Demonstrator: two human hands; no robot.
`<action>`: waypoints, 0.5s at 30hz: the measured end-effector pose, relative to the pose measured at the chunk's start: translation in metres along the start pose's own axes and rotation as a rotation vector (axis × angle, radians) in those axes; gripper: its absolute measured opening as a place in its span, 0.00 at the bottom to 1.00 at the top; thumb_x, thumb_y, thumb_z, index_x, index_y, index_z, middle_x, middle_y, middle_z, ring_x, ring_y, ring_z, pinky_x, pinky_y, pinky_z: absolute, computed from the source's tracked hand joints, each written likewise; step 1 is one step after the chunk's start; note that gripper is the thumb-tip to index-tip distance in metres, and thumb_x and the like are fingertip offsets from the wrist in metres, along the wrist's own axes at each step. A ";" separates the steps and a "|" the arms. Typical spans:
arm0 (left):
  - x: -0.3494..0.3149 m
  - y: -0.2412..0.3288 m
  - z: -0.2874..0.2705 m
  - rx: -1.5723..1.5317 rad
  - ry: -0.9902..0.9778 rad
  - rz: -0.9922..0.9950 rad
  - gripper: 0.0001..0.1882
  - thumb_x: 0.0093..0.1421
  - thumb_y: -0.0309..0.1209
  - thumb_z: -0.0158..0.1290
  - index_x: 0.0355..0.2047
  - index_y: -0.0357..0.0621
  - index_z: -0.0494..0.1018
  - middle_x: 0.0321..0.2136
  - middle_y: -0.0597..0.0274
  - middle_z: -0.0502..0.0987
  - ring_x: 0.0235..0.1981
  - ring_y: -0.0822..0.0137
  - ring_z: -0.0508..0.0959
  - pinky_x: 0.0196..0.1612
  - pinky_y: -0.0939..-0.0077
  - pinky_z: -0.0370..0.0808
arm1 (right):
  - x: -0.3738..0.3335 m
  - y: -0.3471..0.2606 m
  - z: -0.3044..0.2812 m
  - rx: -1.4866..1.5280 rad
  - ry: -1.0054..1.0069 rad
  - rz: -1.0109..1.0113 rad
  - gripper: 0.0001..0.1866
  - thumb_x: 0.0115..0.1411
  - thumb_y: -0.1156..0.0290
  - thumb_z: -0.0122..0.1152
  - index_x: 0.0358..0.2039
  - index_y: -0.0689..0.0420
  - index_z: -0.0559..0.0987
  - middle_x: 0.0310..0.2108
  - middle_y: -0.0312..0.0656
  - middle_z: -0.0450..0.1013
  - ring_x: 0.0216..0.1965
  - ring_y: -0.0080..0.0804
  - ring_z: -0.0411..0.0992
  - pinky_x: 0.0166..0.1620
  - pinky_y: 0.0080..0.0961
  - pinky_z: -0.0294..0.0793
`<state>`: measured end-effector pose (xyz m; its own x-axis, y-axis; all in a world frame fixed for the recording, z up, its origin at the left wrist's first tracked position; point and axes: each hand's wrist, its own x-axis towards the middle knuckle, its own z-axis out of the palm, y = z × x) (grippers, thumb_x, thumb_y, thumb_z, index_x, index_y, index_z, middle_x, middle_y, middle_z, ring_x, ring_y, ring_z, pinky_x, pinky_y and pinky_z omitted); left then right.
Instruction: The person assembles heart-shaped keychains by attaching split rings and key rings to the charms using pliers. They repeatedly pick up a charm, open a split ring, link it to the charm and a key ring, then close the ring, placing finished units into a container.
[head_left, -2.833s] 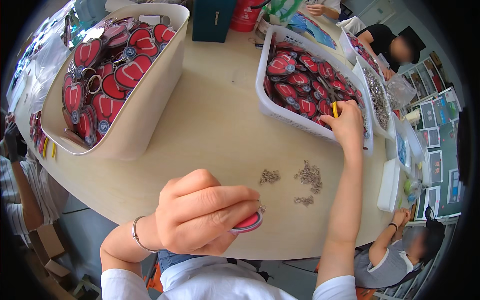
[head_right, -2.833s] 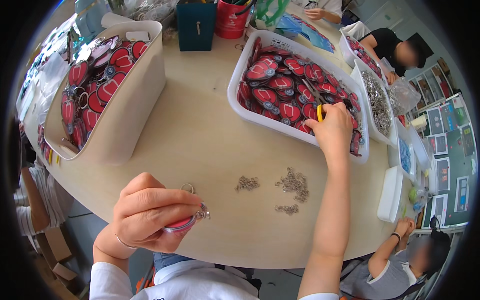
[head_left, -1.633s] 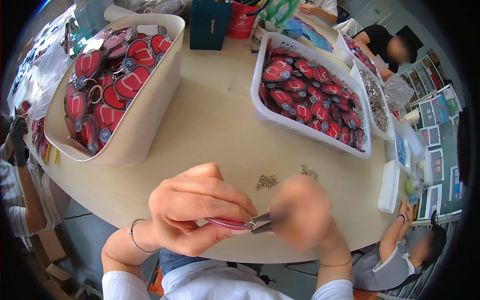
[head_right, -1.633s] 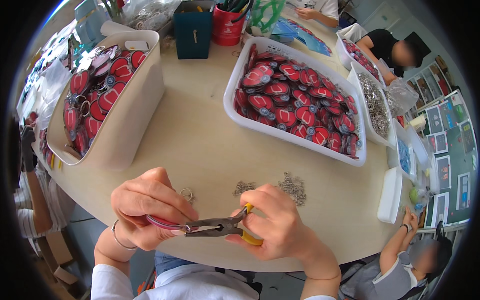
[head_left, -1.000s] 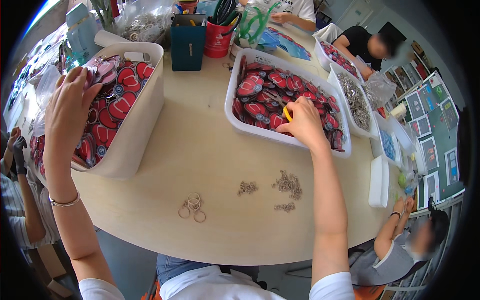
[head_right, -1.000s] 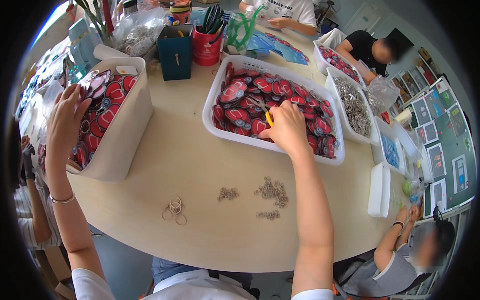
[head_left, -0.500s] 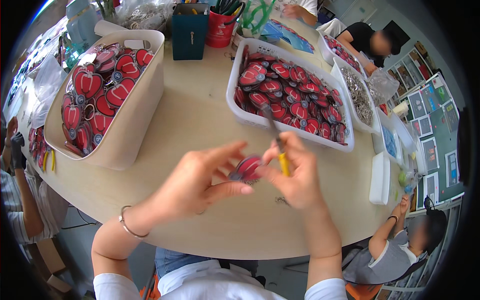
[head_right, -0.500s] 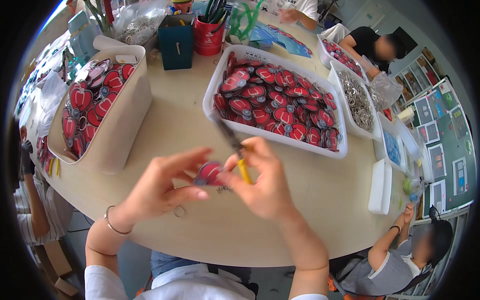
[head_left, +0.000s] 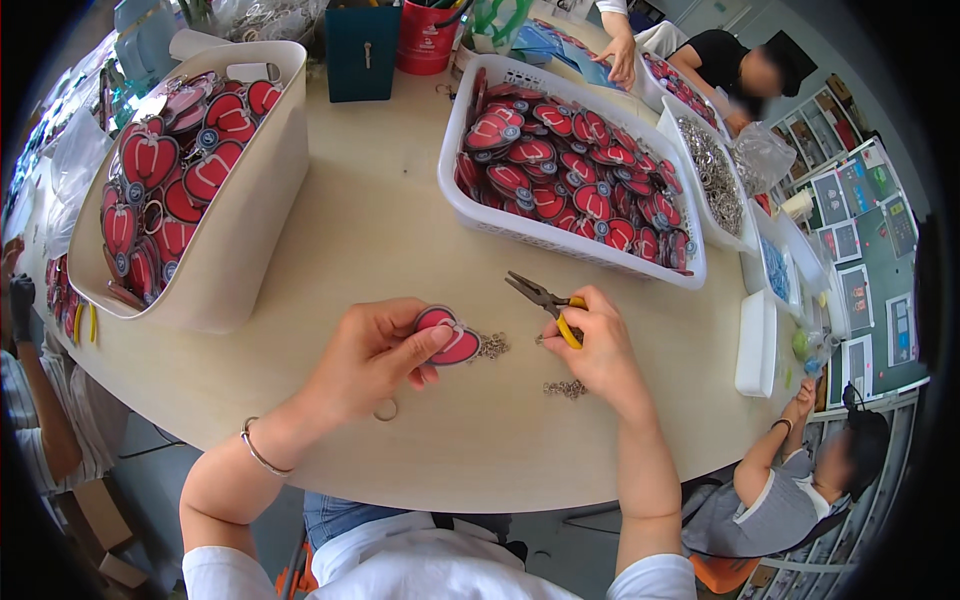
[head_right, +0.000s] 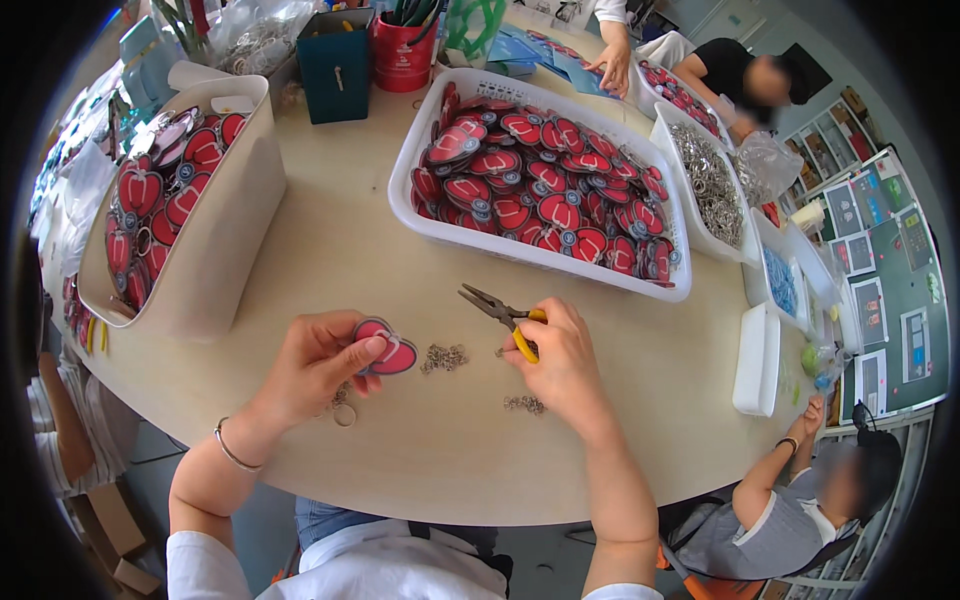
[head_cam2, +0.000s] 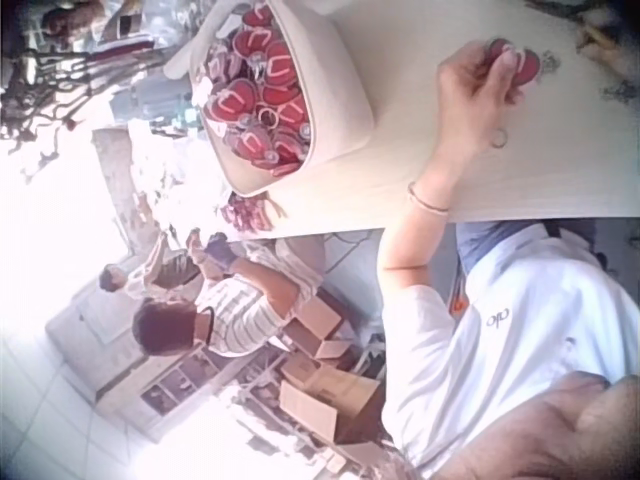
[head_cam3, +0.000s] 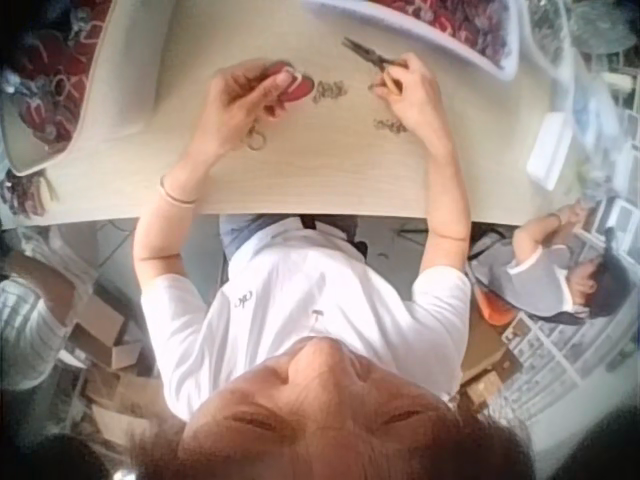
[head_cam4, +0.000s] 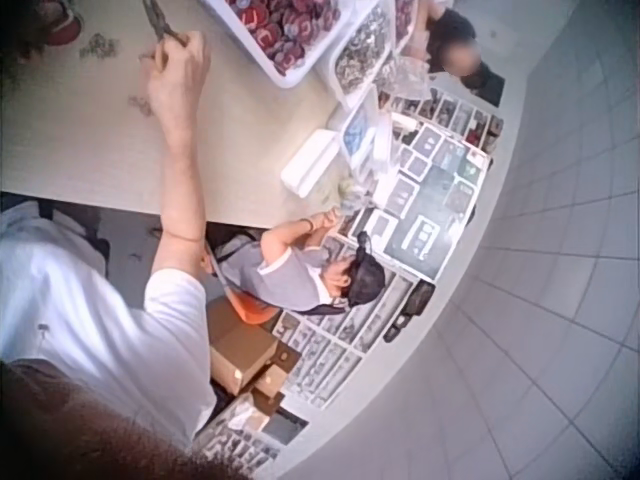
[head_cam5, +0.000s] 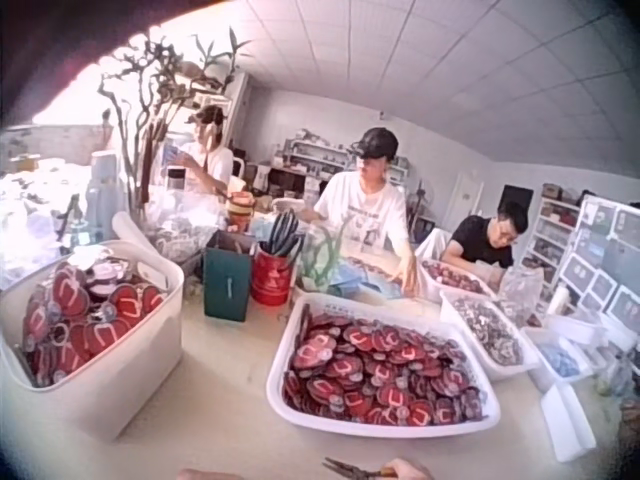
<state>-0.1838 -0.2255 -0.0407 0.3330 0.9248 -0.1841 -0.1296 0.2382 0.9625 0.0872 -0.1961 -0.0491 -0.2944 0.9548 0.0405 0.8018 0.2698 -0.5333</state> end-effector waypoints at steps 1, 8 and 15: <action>-0.001 -0.001 0.000 -0.003 0.003 0.002 0.13 0.64 0.35 0.53 0.35 0.34 0.75 0.26 0.64 0.77 0.22 0.78 0.76 0.24 0.85 0.73 | 0.001 0.000 0.001 0.008 0.016 -0.009 0.08 0.43 0.77 0.71 0.25 0.60 0.80 0.36 0.45 0.68 0.42 0.44 0.68 0.47 0.37 0.68; -0.001 0.001 -0.002 0.013 0.005 -0.020 0.13 0.65 0.35 0.53 0.35 0.34 0.75 0.25 0.68 0.76 0.22 0.81 0.73 0.26 0.85 0.73 | 0.001 -0.008 -0.002 -0.154 0.016 -0.137 0.10 0.44 0.76 0.70 0.28 0.62 0.78 0.36 0.45 0.67 0.41 0.44 0.68 0.46 0.38 0.68; -0.001 0.003 -0.002 0.022 -0.002 -0.033 0.13 0.65 0.35 0.53 0.35 0.34 0.76 0.24 0.67 0.76 0.22 0.81 0.73 0.26 0.85 0.73 | 0.005 -0.011 0.003 0.178 0.079 -0.028 0.11 0.44 0.79 0.70 0.31 0.62 0.79 0.39 0.45 0.68 0.42 0.44 0.69 0.43 0.36 0.70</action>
<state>-0.1863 -0.2254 -0.0384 0.3388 0.9158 -0.2155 -0.0982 0.2622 0.9600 0.0751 -0.1947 -0.0457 -0.2680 0.9560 0.1197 0.6871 0.2768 -0.6718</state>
